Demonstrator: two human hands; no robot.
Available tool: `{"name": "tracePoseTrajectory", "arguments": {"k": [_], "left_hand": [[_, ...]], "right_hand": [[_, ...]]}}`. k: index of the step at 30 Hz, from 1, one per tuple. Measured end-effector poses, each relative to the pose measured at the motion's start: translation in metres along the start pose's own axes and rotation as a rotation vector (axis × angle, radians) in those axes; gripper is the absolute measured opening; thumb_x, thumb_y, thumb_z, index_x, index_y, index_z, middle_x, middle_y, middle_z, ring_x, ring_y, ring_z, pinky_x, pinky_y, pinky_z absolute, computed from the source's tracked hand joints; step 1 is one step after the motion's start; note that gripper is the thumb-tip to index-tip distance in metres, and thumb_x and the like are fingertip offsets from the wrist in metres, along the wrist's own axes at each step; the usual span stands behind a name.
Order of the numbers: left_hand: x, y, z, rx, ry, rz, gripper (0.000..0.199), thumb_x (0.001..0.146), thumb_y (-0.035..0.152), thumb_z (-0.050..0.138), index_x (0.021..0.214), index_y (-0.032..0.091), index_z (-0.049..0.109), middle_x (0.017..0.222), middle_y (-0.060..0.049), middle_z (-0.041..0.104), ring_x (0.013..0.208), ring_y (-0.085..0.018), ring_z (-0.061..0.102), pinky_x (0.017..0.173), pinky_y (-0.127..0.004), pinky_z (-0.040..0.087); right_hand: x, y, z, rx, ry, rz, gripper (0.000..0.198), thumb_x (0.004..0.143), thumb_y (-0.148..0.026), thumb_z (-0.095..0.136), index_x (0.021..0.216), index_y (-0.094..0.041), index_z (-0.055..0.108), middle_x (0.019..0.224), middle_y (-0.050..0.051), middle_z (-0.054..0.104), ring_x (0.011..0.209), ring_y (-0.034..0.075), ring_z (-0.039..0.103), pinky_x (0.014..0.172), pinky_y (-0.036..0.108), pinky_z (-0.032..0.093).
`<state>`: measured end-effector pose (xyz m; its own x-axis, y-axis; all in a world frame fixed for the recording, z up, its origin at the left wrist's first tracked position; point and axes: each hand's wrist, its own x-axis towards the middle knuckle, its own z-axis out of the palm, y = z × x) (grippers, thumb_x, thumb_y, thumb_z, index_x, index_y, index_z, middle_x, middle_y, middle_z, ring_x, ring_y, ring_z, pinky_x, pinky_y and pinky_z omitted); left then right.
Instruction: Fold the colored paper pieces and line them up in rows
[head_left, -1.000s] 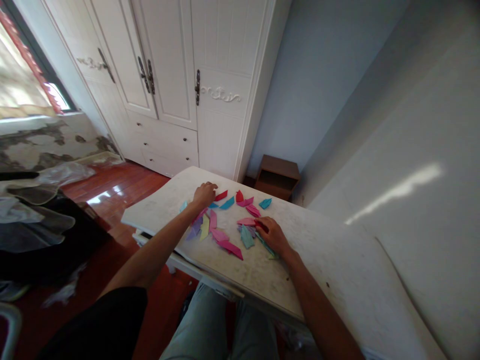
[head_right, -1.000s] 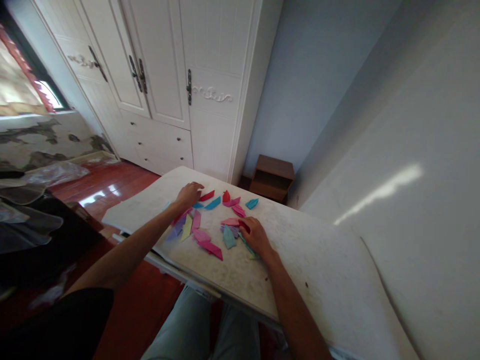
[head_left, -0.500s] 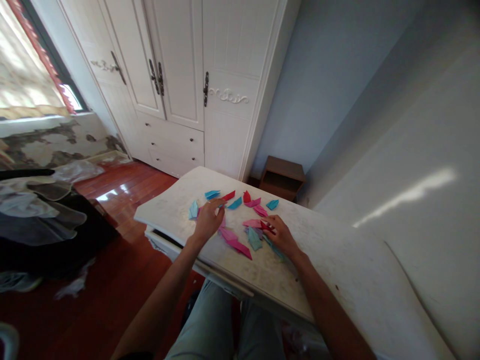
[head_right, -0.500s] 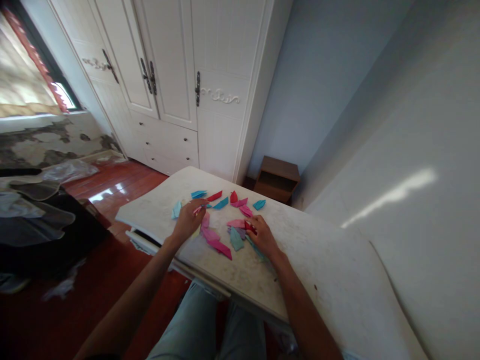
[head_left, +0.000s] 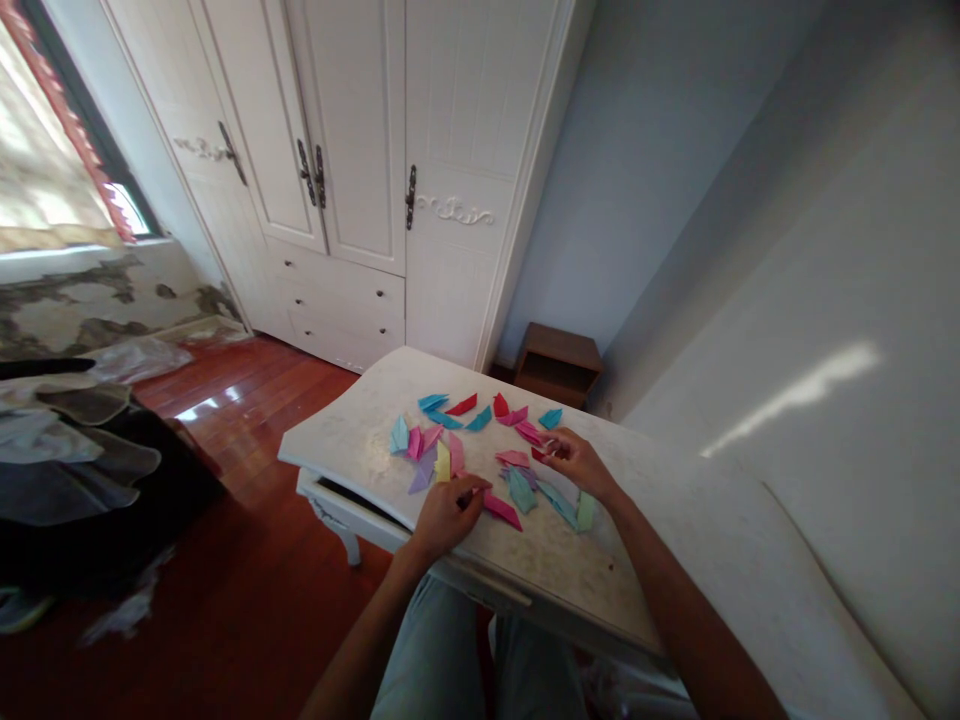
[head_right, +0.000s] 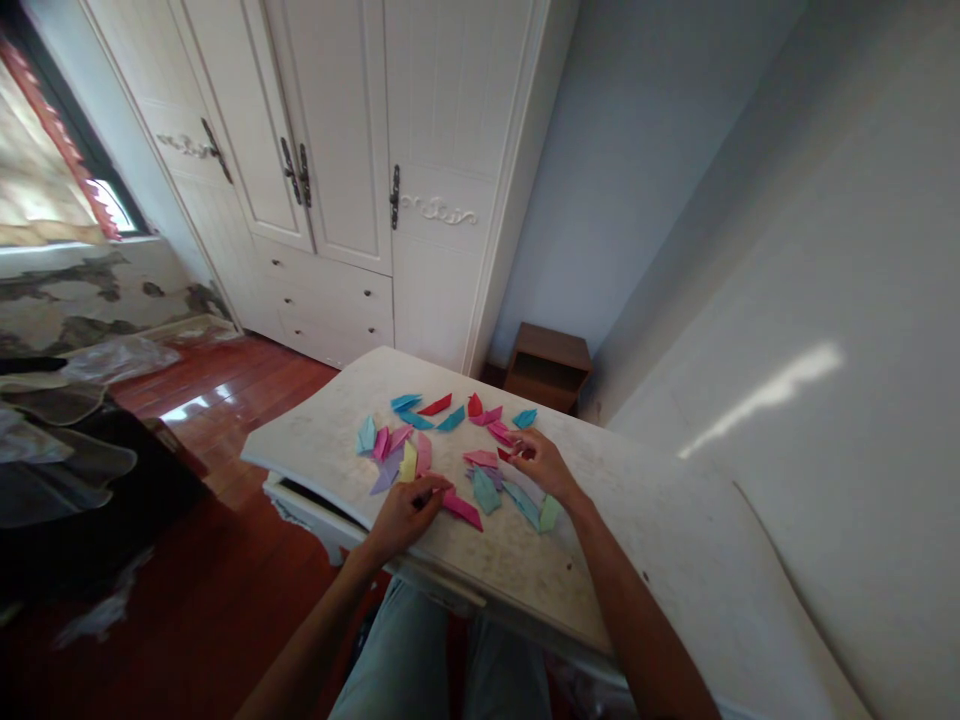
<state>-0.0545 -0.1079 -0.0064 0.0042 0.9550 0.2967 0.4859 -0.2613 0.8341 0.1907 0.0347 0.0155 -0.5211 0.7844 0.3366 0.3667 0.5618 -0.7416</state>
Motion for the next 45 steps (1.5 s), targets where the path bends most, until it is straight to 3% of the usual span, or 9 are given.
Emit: {"name": "tracePoseTrajectory", "arguments": {"k": [3,7,11,14,17,23,28,33,45], "left_hand": [[0.001,-0.003,-0.002,-0.052,0.036,-0.029,0.025,0.085,0.028,0.050,0.092,0.019,0.072,0.054,0.003,0.058,0.047,-0.010,0.047,0.048,-0.022,0.033],[0.002,-0.006,-0.001,-0.106,0.080,-0.044,0.026,0.084,0.028,0.049,0.092,0.017,0.072,0.049,0.005,0.047,0.044,-0.009,0.039,0.046,-0.021,0.028],[0.001,-0.008,0.000,-0.093,0.116,-0.046,0.027,0.085,0.027,0.049,0.093,0.017,0.072,0.050,0.005,0.047,0.044,-0.009,0.039,0.047,-0.021,0.028],[-0.001,-0.009,0.001,-0.072,0.142,-0.051,0.028,0.085,0.026,0.049,0.097,0.018,0.072,0.050,0.005,0.048,0.044,-0.009,0.040,0.047,-0.021,0.030],[-0.001,-0.010,0.001,-0.070,0.148,-0.050,0.028,0.085,0.026,0.049,0.099,0.018,0.072,0.051,0.005,0.050,0.044,-0.009,0.041,0.047,-0.021,0.030],[-0.001,-0.010,0.000,-0.072,0.150,-0.030,0.027,0.086,0.025,0.049,0.097,0.017,0.072,0.051,0.004,0.051,0.045,-0.009,0.041,0.048,-0.021,0.031],[-0.001,-0.005,-0.001,-0.063,0.148,-0.032,0.030,0.087,0.024,0.047,0.098,0.014,0.073,0.052,0.004,0.051,0.046,-0.008,0.040,0.048,-0.020,0.030],[-0.001,-0.004,-0.003,-0.059,0.159,-0.038,0.030,0.086,0.024,0.047,0.097,0.012,0.072,0.052,0.005,0.050,0.045,-0.008,0.039,0.048,-0.020,0.029],[0.000,-0.005,-0.001,-0.052,0.206,-0.026,0.032,0.085,0.026,0.046,0.099,0.013,0.072,0.052,0.004,0.050,0.045,-0.008,0.039,0.048,-0.020,0.030]], "right_hand": [[0.024,-0.010,0.005,0.019,0.040,-0.026,0.034,0.077,-0.027,0.066,0.111,-0.020,0.067,0.095,0.006,0.065,0.078,0.017,0.062,0.068,0.029,0.052],[0.073,-0.030,0.031,-0.127,0.013,-0.193,0.029,0.081,-0.018,0.060,0.108,-0.020,0.069,0.098,0.006,0.065,0.082,0.017,0.061,0.075,0.030,0.050],[0.119,-0.040,0.065,-0.285,-0.172,-0.347,0.035,0.082,-0.003,0.052,0.106,-0.019,0.071,0.099,0.008,0.064,0.092,0.019,0.060,0.084,0.033,0.048],[0.135,-0.039,0.082,-0.312,-0.303,-0.390,0.039,0.076,0.002,0.055,0.102,-0.021,0.073,0.095,0.005,0.066,0.088,0.017,0.062,0.082,0.030,0.049],[0.133,-0.032,0.083,-0.318,-0.333,-0.402,0.039,0.075,0.001,0.057,0.102,-0.022,0.073,0.095,0.005,0.068,0.088,0.017,0.062,0.084,0.031,0.048],[0.114,-0.013,0.061,-0.361,-0.258,-0.361,0.034,0.081,-0.005,0.053,0.107,-0.018,0.071,0.102,0.009,0.068,0.096,0.021,0.061,0.089,0.037,0.047],[0.104,-0.003,0.064,-0.390,-0.295,-0.375,0.048,0.073,0.002,0.052,0.113,-0.018,0.068,0.117,0.011,0.066,0.113,0.024,0.057,0.101,0.044,0.040],[0.098,-0.004,0.078,-0.428,-0.424,-0.415,0.053,0.071,0.005,0.048,0.113,-0.019,0.069,0.120,0.009,0.066,0.114,0.022,0.058,0.100,0.042,0.043],[0.082,-0.012,0.056,-0.442,-0.343,-0.297,0.047,0.076,-0.004,0.053,0.121,-0.015,0.063,0.123,0.014,0.064,0.117,0.026,0.056,0.103,0.045,0.041]]}}
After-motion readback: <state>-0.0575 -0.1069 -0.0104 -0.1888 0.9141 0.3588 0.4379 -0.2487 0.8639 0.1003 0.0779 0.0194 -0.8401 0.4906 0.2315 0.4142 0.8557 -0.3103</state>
